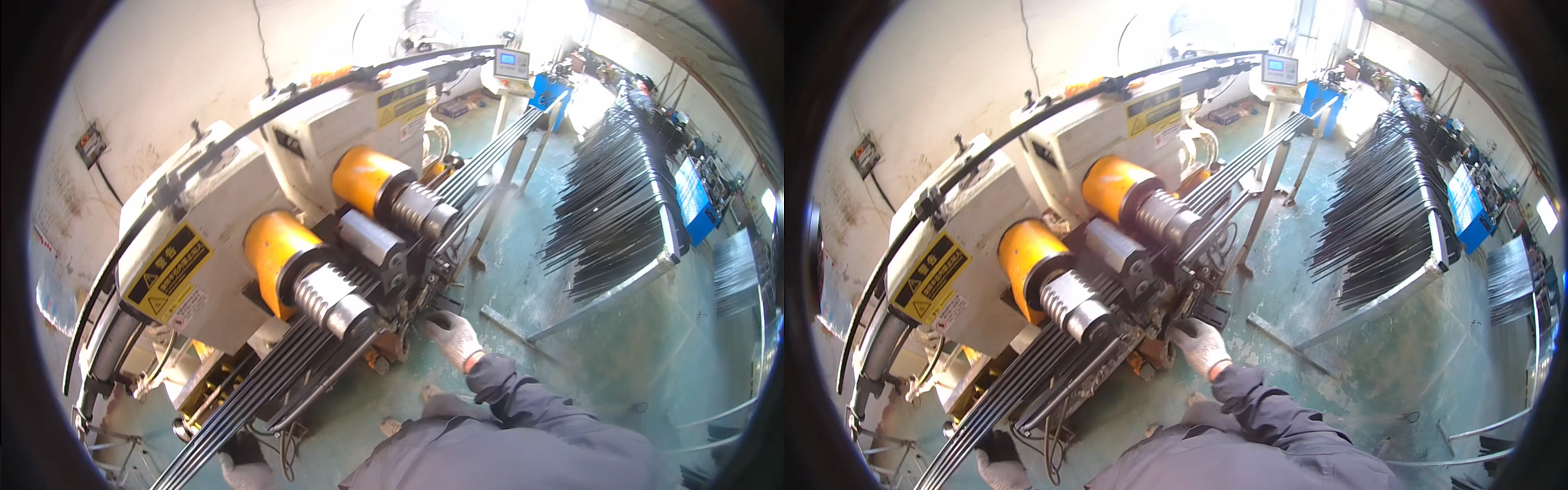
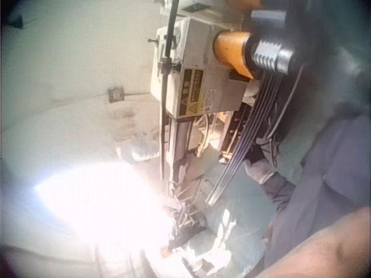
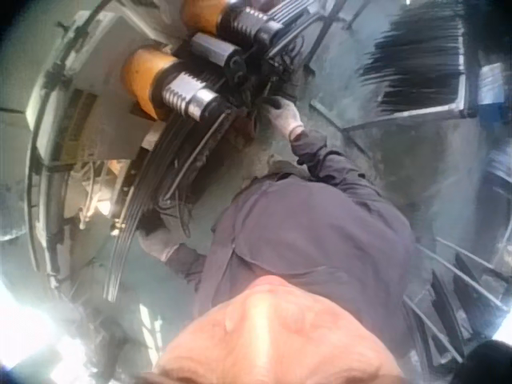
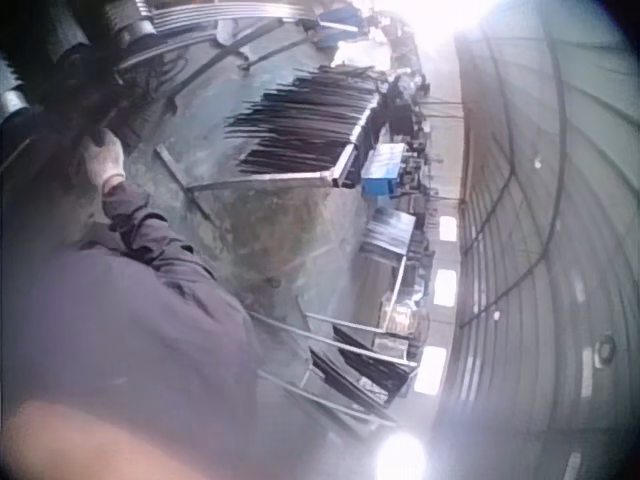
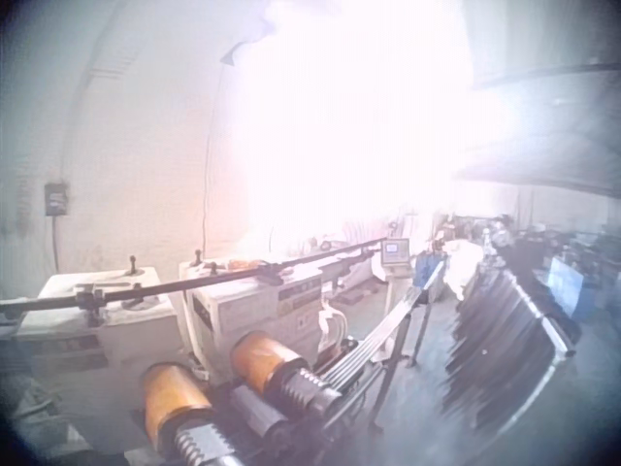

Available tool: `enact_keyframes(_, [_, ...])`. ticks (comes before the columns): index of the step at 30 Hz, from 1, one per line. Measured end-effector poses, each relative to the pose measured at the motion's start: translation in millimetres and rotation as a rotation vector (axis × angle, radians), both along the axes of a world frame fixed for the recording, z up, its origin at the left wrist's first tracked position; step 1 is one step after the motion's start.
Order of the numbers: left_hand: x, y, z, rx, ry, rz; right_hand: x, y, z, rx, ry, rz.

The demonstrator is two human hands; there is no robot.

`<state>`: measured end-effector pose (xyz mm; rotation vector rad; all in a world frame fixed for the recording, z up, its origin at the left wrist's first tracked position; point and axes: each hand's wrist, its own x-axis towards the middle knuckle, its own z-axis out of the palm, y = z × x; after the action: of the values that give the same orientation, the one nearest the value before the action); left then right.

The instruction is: The person repeatedly feeds bundles of straight metal rods into a bending machine, operates the machine to bend them, and then removes the bent rods to place them on a nearby rack. The process is repeated multiple times throughout the clip.

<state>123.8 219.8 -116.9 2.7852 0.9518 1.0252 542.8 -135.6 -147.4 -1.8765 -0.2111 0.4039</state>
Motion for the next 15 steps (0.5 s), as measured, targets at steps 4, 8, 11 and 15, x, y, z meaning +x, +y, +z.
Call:
enact_keyframes(4, [42.9,-24.1,69.9,-0.855,-0.934,0.070,17.8,43.0,41.4,0.420,-0.118,-0.181])
enact_keyframes(8, [82.8,-38.2,142.4,-0.804,-1.023,0.056,38.4,73.6,60.4,0.399,-0.040,-0.283])
enact_keyframes(11, [103.7,-45.6,180.0,-0.749,-1.032,0.022,55.2,87.1,66.3,0.506,0.084,-0.266])
enact_keyframes(15, [125.3,-51.2,215.9,-0.701,-1.034,-0.024,76.5,99.6,68.0,0.643,0.183,-0.185])
